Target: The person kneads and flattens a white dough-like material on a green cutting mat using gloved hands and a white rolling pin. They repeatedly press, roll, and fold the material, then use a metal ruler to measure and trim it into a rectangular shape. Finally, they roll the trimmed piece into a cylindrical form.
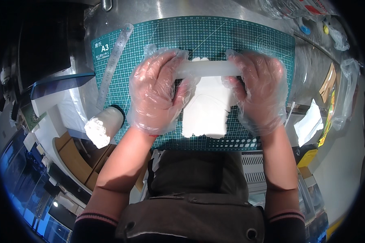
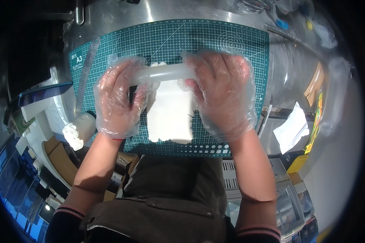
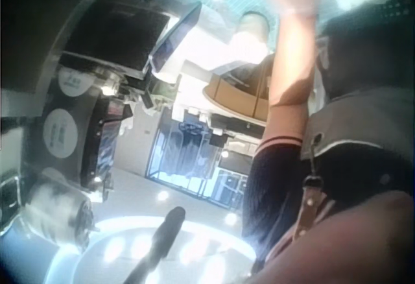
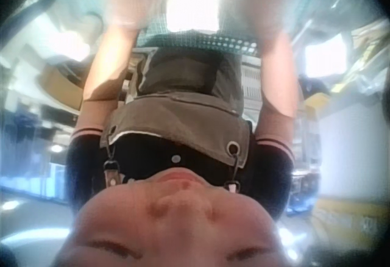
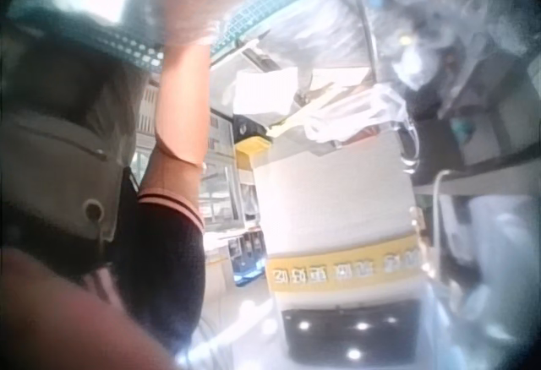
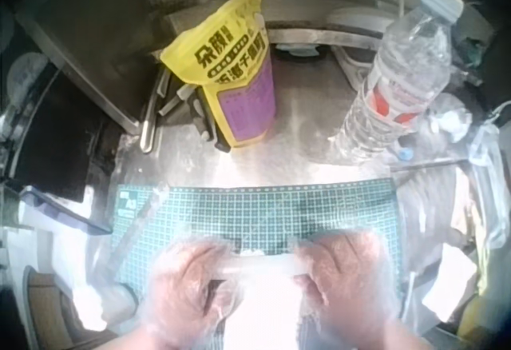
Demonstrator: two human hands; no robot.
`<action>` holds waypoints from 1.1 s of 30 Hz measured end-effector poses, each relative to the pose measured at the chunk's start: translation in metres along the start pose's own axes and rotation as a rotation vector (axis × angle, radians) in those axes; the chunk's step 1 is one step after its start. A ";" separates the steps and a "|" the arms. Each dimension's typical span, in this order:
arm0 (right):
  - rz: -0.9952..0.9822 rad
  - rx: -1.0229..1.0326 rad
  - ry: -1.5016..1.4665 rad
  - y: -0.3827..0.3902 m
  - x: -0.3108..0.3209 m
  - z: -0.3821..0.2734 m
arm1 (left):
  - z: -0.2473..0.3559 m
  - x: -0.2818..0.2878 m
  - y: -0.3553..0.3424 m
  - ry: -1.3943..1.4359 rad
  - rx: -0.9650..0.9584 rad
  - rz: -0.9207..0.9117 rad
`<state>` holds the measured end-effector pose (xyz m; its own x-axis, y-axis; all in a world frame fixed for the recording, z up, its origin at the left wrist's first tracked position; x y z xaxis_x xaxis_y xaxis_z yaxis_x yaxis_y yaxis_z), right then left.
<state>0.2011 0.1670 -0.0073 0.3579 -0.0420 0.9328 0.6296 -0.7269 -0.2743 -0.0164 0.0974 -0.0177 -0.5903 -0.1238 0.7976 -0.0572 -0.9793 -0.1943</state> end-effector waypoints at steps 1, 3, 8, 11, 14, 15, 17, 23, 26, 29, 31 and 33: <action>-0.021 0.017 -0.002 0.000 0.003 -0.001 | 0.004 0.002 0.006 -0.052 0.044 0.005; -0.048 0.026 0.009 -0.002 0.010 -0.002 | 0.007 0.010 0.010 -0.147 0.022 0.017; -0.097 0.008 -0.107 0.025 0.031 -0.017 | 0.027 0.040 0.035 -0.147 0.111 -0.011; -0.186 -0.081 -0.159 0.059 0.025 -0.035 | 0.034 0.033 0.054 -0.122 0.086 -0.150; -0.291 -0.139 -0.130 0.085 0.022 -0.052 | 0.040 0.016 0.067 -0.020 0.145 -0.308; -0.312 -0.178 -0.138 0.090 0.024 -0.058 | 0.042 0.013 0.068 -0.049 0.168 -0.275; -0.341 -0.239 -0.068 0.089 0.019 -0.064 | 0.046 0.008 0.066 -0.039 0.174 -0.152; -0.366 -0.375 0.213 0.055 -0.003 -0.059 | 0.028 -0.006 0.030 -0.237 0.142 0.102; -0.307 -0.416 0.256 0.031 -0.009 -0.047 | 0.019 -0.005 0.007 -0.250 0.121 0.200; -0.206 -0.423 0.284 -0.005 -0.016 -0.031 | 0.008 -0.008 -0.023 -0.297 0.119 0.292; -0.169 -0.493 0.287 -0.027 -0.018 -0.021 | 0.002 -0.008 -0.039 -0.303 0.102 0.356; 0.112 -0.461 0.411 -0.047 -0.014 -0.024 | 0.002 -0.003 -0.045 -0.366 0.015 0.433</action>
<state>0.1501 0.1853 -0.0020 0.0519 -0.3288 0.9430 0.2089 -0.9198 -0.3322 -0.0101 0.1414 -0.0104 -0.2394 -0.5598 0.7933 0.1411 -0.8284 -0.5420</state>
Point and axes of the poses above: each hand's wrist, its own y-axis away from the middle knuckle, its own x-axis out of the back of the hand, z = x × y, the point moved 3 cm from there along -y, towards the middle knuckle, and after that the axes turned 2 degrees about y, right-handed, at the moved point
